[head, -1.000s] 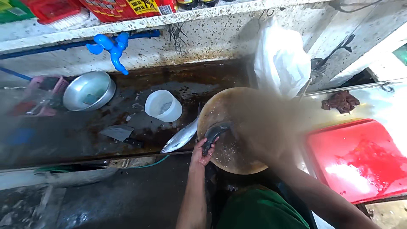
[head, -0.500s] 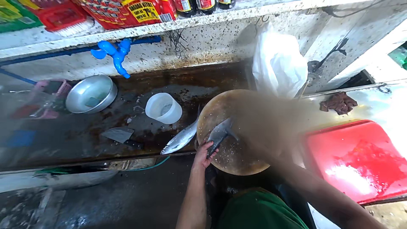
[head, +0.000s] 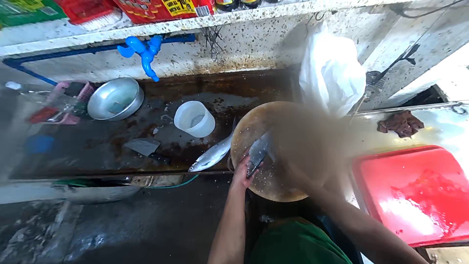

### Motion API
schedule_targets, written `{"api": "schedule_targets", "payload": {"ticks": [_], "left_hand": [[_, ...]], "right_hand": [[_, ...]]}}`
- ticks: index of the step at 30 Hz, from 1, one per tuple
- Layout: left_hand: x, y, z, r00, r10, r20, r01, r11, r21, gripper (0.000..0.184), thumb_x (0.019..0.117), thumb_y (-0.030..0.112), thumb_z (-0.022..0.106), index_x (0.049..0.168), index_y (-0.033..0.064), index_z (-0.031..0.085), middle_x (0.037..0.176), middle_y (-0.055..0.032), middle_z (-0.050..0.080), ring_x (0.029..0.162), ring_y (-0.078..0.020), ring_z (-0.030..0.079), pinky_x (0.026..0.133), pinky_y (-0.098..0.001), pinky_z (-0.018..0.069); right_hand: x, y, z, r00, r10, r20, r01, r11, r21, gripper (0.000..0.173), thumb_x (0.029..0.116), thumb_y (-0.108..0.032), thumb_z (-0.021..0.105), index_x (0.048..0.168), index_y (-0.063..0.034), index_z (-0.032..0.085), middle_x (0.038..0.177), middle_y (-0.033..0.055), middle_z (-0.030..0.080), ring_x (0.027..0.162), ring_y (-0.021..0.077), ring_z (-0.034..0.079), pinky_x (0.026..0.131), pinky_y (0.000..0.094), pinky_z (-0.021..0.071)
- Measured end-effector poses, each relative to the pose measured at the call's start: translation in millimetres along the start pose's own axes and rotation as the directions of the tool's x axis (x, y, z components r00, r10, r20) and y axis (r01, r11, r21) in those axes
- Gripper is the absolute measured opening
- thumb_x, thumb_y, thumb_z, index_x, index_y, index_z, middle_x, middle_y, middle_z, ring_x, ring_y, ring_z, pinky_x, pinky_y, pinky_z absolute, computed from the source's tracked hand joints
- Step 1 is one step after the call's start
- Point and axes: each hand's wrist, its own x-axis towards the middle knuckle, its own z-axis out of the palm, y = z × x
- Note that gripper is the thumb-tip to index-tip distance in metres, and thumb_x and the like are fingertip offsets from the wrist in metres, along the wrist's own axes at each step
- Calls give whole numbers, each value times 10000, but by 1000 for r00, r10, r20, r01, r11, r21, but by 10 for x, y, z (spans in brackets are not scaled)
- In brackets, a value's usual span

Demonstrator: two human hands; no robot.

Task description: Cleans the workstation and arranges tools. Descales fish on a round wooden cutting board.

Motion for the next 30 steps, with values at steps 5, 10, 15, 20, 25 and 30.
{"api": "schedule_targets", "payload": {"ticks": [5, 10, 15, 20, 25, 30], "left_hand": [[11, -11, 19, 998, -59, -4, 58, 997, -59, 423, 1116, 285, 327, 1504, 203, 472, 1171, -185, 681, 878, -286, 711, 666, -373, 601], [66, 71, -103, 995, -89, 45, 96, 971, -219, 475, 1108, 369, 244, 1287, 30, 524, 1037, -216, 691, 751, -251, 701, 573, -309, 576], [-5, -20, -190, 977, -163, 135, 201, 913, -354, 531, 1099, 407, 230, 1268, 8, 537, 1103, -257, 686, 733, -251, 713, 555, -277, 576], [-13, -109, -135, 980, -131, 147, 192, 809, -556, 503, 1098, 407, 229, 1254, 26, 518, 1116, -220, 674, 655, -184, 684, 491, -225, 544], [-47, -158, -146, 970, -165, 179, 235, 824, -516, 528, 1094, 404, 222, 1266, 1, 518, 1143, -263, 668, 651, -210, 689, 495, -241, 550], [-22, 14, -174, 988, -118, 105, 150, 902, -405, 494, 1101, 387, 228, 1254, 25, 527, 1106, -225, 681, 670, -198, 687, 501, -242, 546]], "right_hand": [[155, -54, -533, 998, 58, -17, -58, 998, 31, 447, 1116, -246, 402, 1523, -68, 455, 1275, 244, 629, 1112, 342, 638, 998, 505, 493], [-92, 156, -95, 998, -60, 6, 59, 991, 120, 462, 1106, -266, 402, 1532, -97, 457, 1317, 185, 640, 1166, 271, 645, 1046, 464, 492], [391, 339, -494, 970, -55, -237, 108, 971, 213, 429, 1101, -279, 433, 1404, 3, 548, 1112, 254, 669, 922, 309, 668, 818, 481, 557], [88, 54, 263, 992, -69, -105, 92, 969, 229, 472, 1104, -281, 385, 1531, -89, 444, 1134, 177, 672, 959, 262, 667, 893, 459, 542], [255, -11, -217, 967, 152, -206, -84, 948, 306, 464, 1122, -242, 366, 1527, -26, 432, 1323, 251, 619, 1190, 338, 628, 1055, 486, 471], [-114, 89, 109, 998, -54, -40, 62, 964, 258, 445, 1101, -286, 403, 1491, -94, 503, 1116, 159, 677, 910, 229, 663, 859, 434, 548]]}}
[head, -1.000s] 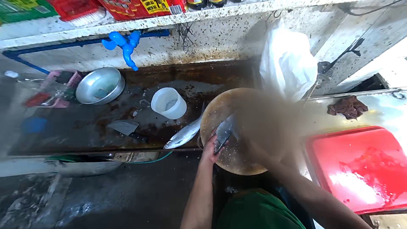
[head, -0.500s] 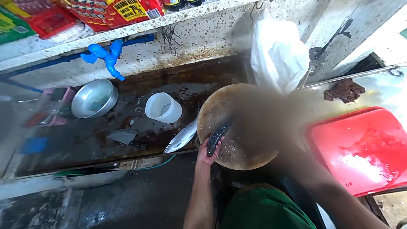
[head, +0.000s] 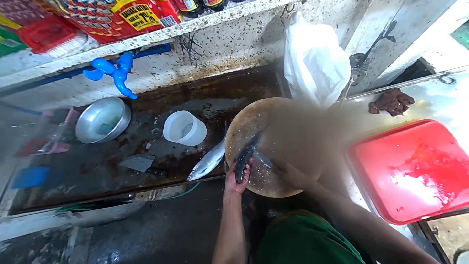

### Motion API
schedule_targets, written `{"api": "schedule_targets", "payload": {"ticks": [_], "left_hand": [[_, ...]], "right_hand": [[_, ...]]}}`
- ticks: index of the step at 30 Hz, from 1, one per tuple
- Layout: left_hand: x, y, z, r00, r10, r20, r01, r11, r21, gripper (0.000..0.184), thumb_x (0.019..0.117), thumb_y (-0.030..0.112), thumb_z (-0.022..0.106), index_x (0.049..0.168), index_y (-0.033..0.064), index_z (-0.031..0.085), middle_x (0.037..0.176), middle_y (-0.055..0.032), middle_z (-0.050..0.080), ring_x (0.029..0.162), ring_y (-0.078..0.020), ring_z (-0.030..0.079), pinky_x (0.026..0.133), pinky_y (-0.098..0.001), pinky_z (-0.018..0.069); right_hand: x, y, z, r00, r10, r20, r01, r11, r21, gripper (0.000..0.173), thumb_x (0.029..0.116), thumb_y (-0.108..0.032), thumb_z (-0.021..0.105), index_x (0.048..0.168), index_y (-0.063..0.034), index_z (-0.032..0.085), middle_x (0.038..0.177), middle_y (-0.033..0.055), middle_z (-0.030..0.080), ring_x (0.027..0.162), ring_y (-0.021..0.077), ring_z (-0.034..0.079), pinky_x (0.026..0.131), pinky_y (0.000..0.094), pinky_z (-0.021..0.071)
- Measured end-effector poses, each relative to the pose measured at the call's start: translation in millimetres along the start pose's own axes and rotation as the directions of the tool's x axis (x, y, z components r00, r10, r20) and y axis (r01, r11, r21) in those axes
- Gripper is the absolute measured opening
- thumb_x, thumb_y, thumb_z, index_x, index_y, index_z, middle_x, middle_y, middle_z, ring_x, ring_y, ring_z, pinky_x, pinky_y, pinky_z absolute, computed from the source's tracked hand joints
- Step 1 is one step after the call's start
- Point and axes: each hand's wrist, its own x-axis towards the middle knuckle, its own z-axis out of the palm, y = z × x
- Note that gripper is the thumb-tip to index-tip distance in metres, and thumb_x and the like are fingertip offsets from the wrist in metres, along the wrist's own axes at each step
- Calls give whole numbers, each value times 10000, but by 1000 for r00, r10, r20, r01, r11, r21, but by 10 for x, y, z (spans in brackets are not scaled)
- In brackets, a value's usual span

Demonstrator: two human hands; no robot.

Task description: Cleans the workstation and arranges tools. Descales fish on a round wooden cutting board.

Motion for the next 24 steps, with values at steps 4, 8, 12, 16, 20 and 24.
{"api": "schedule_targets", "payload": {"ticks": [4, 8, 12, 16, 20, 24], "left_hand": [[29, 65, 10, 999, -47, -6, 47, 988, 144, 484, 1103, 383, 248, 1310, 44, 523, 1121, -244, 683, 723, -243, 707, 534, -277, 565], [78, 26, 15, 999, -21, -35, 27, 983, 182, 466, 1102, 371, 258, 1271, 38, 537, 1057, -222, 684, 688, -227, 685, 521, -280, 556], [27, 127, 83, 998, 62, -31, -41, 889, 456, 428, 1115, 264, 291, 1480, 172, 495, 1144, -171, 687, 793, -254, 697, 603, -344, 580], [203, -107, 339, 988, 153, -22, -125, 875, 469, 422, 1110, 214, 331, 1506, 178, 472, 1244, -179, 647, 935, -294, 694, 729, -415, 597], [301, -162, 322, 982, 176, -73, -123, 879, 461, 402, 1107, 241, 364, 1476, 203, 520, 1324, -122, 639, 1105, -265, 662, 863, -468, 574], [282, -273, 440, 984, 155, -89, -122, 947, 296, 394, 1112, 239, 328, 1441, 137, 520, 1235, -168, 648, 1002, -282, 680, 798, -428, 590]], "right_hand": [[341, -173, -512, 955, 210, -211, -173, 969, 178, 427, 1127, -280, 374, 1482, -75, 494, 974, 137, 628, 743, 190, 586, 709, 374, 526], [310, 89, 182, 979, 74, -191, -42, 985, 165, 473, 1100, -273, 406, 1527, -75, 460, 1247, 186, 664, 1055, 252, 672, 943, 443, 543], [-12, -21, -404, 996, 88, 24, -85, 993, -80, 444, 1110, -267, 411, 1511, -93, 487, 1252, 187, 654, 1023, 250, 662, 940, 450, 530], [369, -42, -357, 979, 141, -148, -159, 981, -115, 471, 1113, -285, 387, 1532, -78, 437, 1253, 232, 650, 1099, 343, 660, 989, 518, 512], [-116, -57, 18, 997, -21, 75, 38, 974, -224, 478, 1101, -281, 411, 1554, -128, 434, 1148, 190, 683, 989, 299, 681, 927, 494, 539], [173, -42, -248, 993, 55, -101, -71, 984, -162, 461, 1100, -274, 418, 1504, -62, 480, 1184, 208, 670, 1048, 304, 661, 971, 484, 513]]}}
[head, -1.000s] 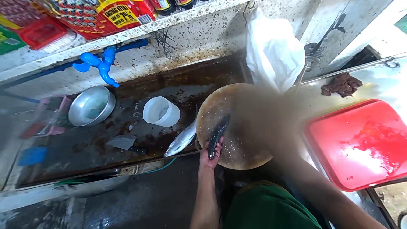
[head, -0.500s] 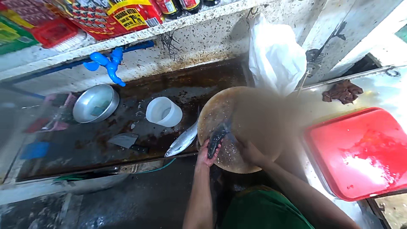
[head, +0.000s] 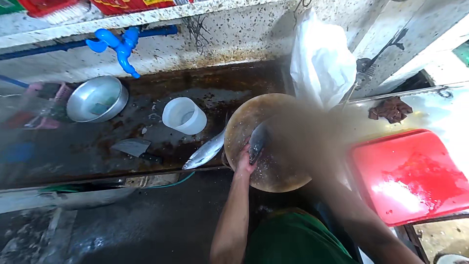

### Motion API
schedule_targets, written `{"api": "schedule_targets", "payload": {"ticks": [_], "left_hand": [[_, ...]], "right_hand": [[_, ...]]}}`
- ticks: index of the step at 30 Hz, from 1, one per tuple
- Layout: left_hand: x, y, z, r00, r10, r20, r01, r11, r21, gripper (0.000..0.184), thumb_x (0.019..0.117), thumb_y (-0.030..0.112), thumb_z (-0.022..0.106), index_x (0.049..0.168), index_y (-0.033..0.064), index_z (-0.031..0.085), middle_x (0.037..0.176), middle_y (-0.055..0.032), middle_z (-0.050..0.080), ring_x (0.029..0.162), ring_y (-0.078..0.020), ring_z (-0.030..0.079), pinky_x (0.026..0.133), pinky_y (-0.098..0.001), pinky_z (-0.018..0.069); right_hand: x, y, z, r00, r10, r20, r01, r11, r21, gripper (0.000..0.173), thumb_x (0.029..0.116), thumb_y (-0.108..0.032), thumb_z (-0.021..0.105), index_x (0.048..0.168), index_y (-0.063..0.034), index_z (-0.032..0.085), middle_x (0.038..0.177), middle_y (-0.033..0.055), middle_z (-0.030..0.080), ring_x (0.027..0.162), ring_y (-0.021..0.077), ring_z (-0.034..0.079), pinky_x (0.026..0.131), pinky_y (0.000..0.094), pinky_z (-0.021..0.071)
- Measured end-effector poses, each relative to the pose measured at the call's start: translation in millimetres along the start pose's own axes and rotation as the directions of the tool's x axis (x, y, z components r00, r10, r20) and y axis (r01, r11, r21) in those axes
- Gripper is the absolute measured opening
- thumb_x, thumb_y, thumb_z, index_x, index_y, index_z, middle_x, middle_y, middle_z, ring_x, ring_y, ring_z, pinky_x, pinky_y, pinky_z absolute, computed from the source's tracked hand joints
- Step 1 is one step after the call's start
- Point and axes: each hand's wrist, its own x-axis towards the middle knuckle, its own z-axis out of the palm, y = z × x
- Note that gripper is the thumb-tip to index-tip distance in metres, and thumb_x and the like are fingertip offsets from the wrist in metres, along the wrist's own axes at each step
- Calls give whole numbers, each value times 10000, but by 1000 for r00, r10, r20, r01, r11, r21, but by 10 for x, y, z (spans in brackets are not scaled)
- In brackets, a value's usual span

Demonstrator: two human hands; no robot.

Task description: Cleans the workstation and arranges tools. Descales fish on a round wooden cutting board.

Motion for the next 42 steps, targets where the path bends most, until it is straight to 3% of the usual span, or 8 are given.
{"api": "schedule_targets", "payload": {"ticks": [4, 19, 22, 26, 29, 32, 36, 42], "left_hand": [[9, 29, 50, 999, -33, -42, 29, 995, -91, 380, 1109, 303, 316, 1272, 54, 553, 1001, -175, 683, 817, -267, 693, 656, -397, 591], [-6, -63, 211, 999, -29, -43, 16, 962, -274, 405, 1103, 347, 299, 1204, 39, 541, 969, -173, 650, 799, -275, 668, 660, -421, 577], [43, -7, 62, 999, -43, 23, 48, 960, -276, 491, 1108, 385, 241, 1262, 16, 524, 1039, -215, 672, 859, -314, 693, 714, -437, 594], [-28, -73, 121, 997, -42, -69, 32, 991, -130, 394, 1103, 321, 342, 1324, 57, 535, 1107, -193, 668, 926, -301, 691, 751, -453, 594], [-19, -20, 25, 999, 25, -34, -23, 997, 76, 427, 1126, 332, 301, 1441, 142, 519, 1242, -152, 660, 1036, -284, 679, 831, -467, 581], [-53, 79, -161, 998, 30, 64, -41, 984, 173, 479, 1128, 379, 258, 1526, 191, 445, 1340, -153, 630, 1115, -318, 669, 870, -507, 585], [-157, -61, -308, 976, 211, -58, -199, 967, 161, 408, 1108, 245, 372, 1469, 74, 454, 1140, -168, 656, 789, -230, 674, 613, -332, 565], [-81, -93, -250, 872, 417, -258, -365, 903, 226, 415, 1124, 305, 368, 1179, 5, 650, 850, -115, 678, 593, -178, 625, 508, -334, 540]], "right_hand": [[-363, -66, 435, 994, -78, 77, 81, 996, -31, 511, 1097, -350, 401, 1578, -178, 403, 1071, 166, 699, 912, 295, 691, 865, 515, 560], [-78, 78, 533, 990, -19, -142, 41, 988, 152, 528, 1091, -327, 420, 1567, -98, 411, 1142, 182, 703, 989, 276, 696, 928, 479, 555], [-416, -13, 451, 996, -75, 45, 73, 996, 43, 502, 1096, -336, 406, 1558, -142, 437, 1063, 168, 697, 899, 280, 683, 864, 492, 556], [-6, 50, 356, 991, 57, -123, -35, 985, 168, 517, 1098, -316, 405, 1574, -114, 402, 1149, 185, 692, 961, 277, 685, 900, 479, 550], [-400, 40, 665, 1000, 6, 2, -7, 990, 139, 524, 1101, -351, 390, 1571, -121, 401, 1106, 176, 690, 910, 274, 682, 869, 485, 555], [-485, -26, 177, 995, -28, 91, 24, 999, 46, 447, 1097, -304, 431, 1491, -108, 508, 1111, 165, 685, 917, 248, 672, 864, 467, 557], [355, 54, -186, 991, 58, -121, -65, 996, -57, 460, 1098, -345, 431, 1514, -153, 468, 1139, 197, 673, 977, 335, 668, 888, 544, 531], [-169, -317, 295, 972, -64, 227, 110, 974, -196, 465, 1102, -315, 397, 1533, -146, 443, 1115, 192, 676, 969, 341, 680, 890, 555, 541]]}}
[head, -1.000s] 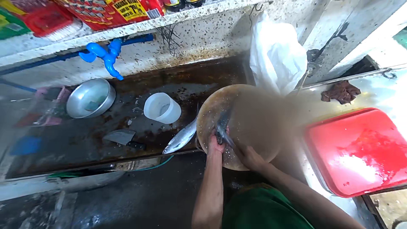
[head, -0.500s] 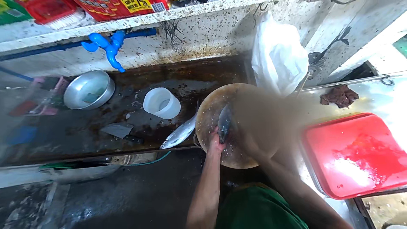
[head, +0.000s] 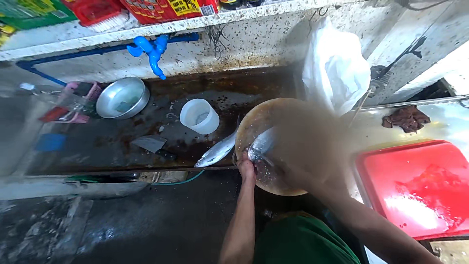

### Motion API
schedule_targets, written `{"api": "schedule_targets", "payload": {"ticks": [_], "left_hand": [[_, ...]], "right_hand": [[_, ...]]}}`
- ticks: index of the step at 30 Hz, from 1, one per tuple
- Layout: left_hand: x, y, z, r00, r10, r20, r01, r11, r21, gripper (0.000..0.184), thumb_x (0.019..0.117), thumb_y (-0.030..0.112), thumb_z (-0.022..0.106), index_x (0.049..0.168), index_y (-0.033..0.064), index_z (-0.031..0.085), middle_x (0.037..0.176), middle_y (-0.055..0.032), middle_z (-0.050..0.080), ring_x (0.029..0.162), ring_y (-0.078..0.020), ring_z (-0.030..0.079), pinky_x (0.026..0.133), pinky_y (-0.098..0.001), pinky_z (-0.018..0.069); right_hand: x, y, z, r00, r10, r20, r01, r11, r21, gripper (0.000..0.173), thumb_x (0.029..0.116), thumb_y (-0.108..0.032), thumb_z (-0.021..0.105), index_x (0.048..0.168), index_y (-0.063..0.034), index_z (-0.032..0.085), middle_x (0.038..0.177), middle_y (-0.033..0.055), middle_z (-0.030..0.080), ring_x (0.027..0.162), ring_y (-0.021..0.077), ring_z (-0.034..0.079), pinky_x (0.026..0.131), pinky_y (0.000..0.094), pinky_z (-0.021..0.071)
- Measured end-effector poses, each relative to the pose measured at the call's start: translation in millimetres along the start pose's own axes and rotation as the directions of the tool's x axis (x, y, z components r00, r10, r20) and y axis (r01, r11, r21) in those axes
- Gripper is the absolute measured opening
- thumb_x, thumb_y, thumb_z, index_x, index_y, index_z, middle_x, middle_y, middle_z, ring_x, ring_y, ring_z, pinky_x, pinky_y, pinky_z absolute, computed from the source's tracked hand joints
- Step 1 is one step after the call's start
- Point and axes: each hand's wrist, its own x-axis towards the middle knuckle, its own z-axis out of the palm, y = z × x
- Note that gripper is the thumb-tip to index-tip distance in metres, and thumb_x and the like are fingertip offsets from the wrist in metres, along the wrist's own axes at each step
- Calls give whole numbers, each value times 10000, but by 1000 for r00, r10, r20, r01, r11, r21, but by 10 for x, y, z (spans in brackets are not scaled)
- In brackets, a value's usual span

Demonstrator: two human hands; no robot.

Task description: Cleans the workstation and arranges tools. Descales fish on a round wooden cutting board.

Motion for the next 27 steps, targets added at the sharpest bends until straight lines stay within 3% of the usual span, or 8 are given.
{"api": "schedule_targets", "payload": {"ticks": [3, 7, 12, 15, 19, 23, 26, 27], "left_hand": [[-11, -19, 96, 999, -28, 46, 30, 999, -30, 465, 1136, 318, 290, 1276, 1, 599, 947, -152, 680, 651, -209, 653, 543, -356, 564], [93, 85, 138, 999, -38, -2, 38, 998, 58, 531, 1134, 378, 263, 1302, 13, 611, 1122, -165, 678, 858, -220, 670, 736, -408, 573], [74, 32, 199, 998, -24, 60, 22, 999, 27, 608, 1134, 401, 178, 1320, 24, 617, 1047, -160, 691, 689, -201, 652, 568, -350, 555], [112, 100, 157, 999, 13, 46, -17, 996, 90, 576, 1136, 384, 210, 1344, 8, 593, 1210, -163, 677, 905, -201, 674, 783, -387, 567], [155, 61, 107, 990, 31, 135, -44, 995, 94, 566, 1138, 364, 208, 1318, 23, 623, 1044, -146, 697, 681, -197, 656, 558, -341, 559], [174, 218, 83, 991, 120, 57, -130, 959, 250, 492, 1133, 310, 301, 1203, 20, 692, 1162, -127, 721, 1005, -181, 686, 873, -395, 555], [178, 164, 27, 980, 56, 189, -99, 970, 223, 421, 1125, 299, 359, 1292, 22, 628, 1030, -134, 699, 733, -184, 675, 604, -345, 579], [180, 116, 14, 961, 27, 275, -85, 975, 203, 385, 1113, 257, 405, 1374, 18, 556, 1074, -148, 670, 743, -195, 669, 613, -346, 581]], "right_hand": [[200, 58, -299, 992, 84, -97, -73, 991, 111, 455, 1110, -272, 384, 1507, -63, 460, 1242, 232, 646, 1105, 353, 650, 996, 536, 496], [39, 21, 138, 996, 46, -76, -40, 997, 72, 493, 1097, -320, 406, 1568, -177, 400, 1147, 197, 681, 1006, 350, 685, 912, 571, 541], [219, 76, -213, 982, 127, -137, -109, 985, 136, 490, 1106, -275, 391, 1561, -94, 394, 1289, 225, 641, 1151, 360, 647, 1014, 547, 494], [89, -25, 12, 996, 34, -85, -28, 997, 68, 473, 1100, -314, 401, 1538, -138, 433, 1147, 193, 676, 1008, 344, 680, 915, 557, 536], [213, 81, -446, 985, 139, -103, -130, 988, 88, 469, 1108, -280, 375, 1532, -89, 438, 1292, 239, 633, 1153, 381, 640, 1008, 571, 487], [138, 16, -212, 998, 22, -61, -20, 999, 40, 466, 1107, -291, 386, 1534, -111, 431, 1164, 213, 661, 1006, 346, 672, 916, 549, 532], [143, 70, -558, 996, 36, -80, -30, 997, 73, 448, 1112, -238, 385, 1501, -33, 471, 1271, 255, 633, 1124, 359, 645, 1003, 524, 496], [159, 27, -528, 988, 99, -116, -86, 990, 111, 455, 1117, -235, 370, 1515, -22, 434, 1298, 257, 619, 1155, 362, 634, 1022, 520, 484]]}}
